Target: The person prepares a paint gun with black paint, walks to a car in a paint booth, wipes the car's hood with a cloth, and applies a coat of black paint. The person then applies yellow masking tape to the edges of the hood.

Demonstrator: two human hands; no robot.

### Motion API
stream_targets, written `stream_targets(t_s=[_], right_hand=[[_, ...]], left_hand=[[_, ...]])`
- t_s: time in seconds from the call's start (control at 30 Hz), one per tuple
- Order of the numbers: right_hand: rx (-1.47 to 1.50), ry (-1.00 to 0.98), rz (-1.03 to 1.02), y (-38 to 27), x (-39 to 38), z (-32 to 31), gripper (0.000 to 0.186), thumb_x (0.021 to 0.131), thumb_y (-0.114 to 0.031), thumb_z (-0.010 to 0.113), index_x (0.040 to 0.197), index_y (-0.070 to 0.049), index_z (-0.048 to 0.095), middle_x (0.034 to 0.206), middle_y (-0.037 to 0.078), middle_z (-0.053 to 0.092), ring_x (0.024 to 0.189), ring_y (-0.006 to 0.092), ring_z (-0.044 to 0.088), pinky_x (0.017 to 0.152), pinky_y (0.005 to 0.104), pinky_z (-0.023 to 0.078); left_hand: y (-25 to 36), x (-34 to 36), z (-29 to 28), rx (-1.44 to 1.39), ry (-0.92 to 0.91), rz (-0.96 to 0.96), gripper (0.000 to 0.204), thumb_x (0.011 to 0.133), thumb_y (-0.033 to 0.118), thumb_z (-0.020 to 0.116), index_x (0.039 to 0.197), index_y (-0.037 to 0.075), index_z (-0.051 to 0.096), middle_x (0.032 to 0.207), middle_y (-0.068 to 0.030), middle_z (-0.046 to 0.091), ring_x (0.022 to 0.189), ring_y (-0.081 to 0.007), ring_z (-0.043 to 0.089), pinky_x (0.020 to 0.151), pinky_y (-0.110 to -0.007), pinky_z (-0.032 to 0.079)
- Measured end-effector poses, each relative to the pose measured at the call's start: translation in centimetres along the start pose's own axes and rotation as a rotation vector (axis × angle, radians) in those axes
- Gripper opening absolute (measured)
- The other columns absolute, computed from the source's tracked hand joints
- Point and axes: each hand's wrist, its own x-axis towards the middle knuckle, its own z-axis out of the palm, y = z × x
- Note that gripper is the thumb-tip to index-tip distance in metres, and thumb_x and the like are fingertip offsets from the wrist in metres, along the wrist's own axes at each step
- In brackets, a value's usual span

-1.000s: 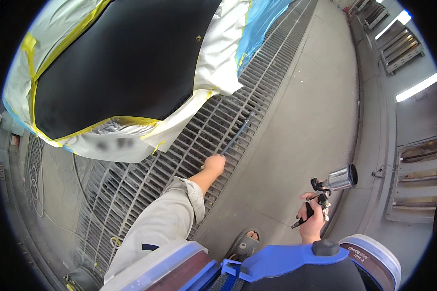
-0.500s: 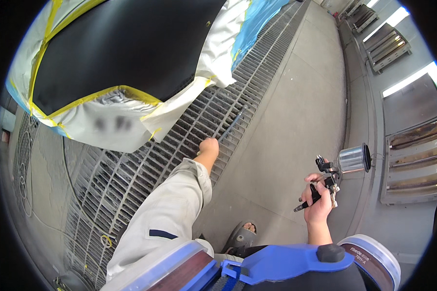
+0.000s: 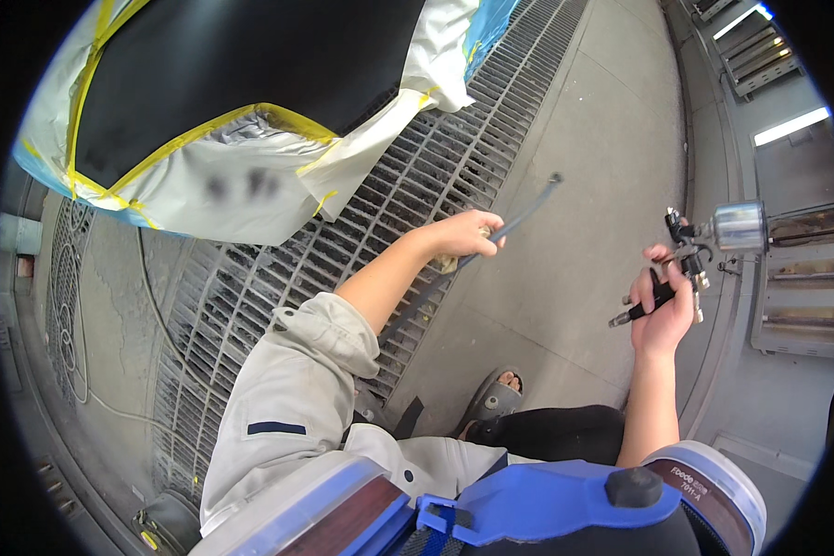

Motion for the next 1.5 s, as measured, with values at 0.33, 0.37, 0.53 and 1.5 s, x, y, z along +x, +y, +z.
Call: stream_targets(t_s=[0.33,0.37,0.53,1.5], right_hand=[[0.207,-0.010,-0.177,-5.6,2.5,-1.6,0.022,0.103,-0.021,0.052,0.112,-0.003,0.061,0.124,0.011,0.068,0.054,0.0077,0.039,0.057,0.0260,0.035],[0.211,0.016,-0.160,-5.7,2.4,-1.6,0.020,0.103,-0.021,0.052,0.109,-0.004,0.061,0.124,0.011,0.069,0.054,0.0078,0.039,0.057,0.0262,0.036],[0.247,0.182,-0.066,-5.0,2.0,-1.4,0.020,0.098,-0.022,0.059,0.082,-0.010,0.056,0.123,0.013,0.072,0.054,0.0105,0.041,0.060,0.0306,0.038],[-0.061,-0.005,0.449,6.5,6.8,10.7,0.017,0.090,0.002,0.042,0.107,-0.001,0.043,0.125,0.023,0.071,0.054,0.0056,0.034,0.052,0.0253,0.038]], left_hand=[[12.7,-1.1,7.0,-0.032,-0.447,0.070,0.033,0.084,0.021,0.089,0.105,0.005,0.068,0.085,-0.0007,0.068,0.083,-0.0117,0.068,0.086,-0.031,0.053],[12.7,-0.2,7.9,-0.120,-0.359,0.106,0.032,0.085,0.022,0.088,0.105,0.006,0.068,0.084,-0.0001,0.067,0.082,-0.0115,0.067,0.084,-0.030,0.053],[10.9,2.7,13.5,-0.069,0.233,0.490,0.029,0.092,0.022,0.085,0.102,0.007,0.062,0.081,0.0041,0.060,0.071,-0.0102,0.057,0.068,-0.028,0.049],[7.2,-5.5,15.4,-0.758,0.399,0.034,0.047,0.111,0.043,0.054,0.099,0.000,0.069,0.053,0.0037,0.042,0.043,-0.0076,0.037,0.044,-0.030,0.029]])
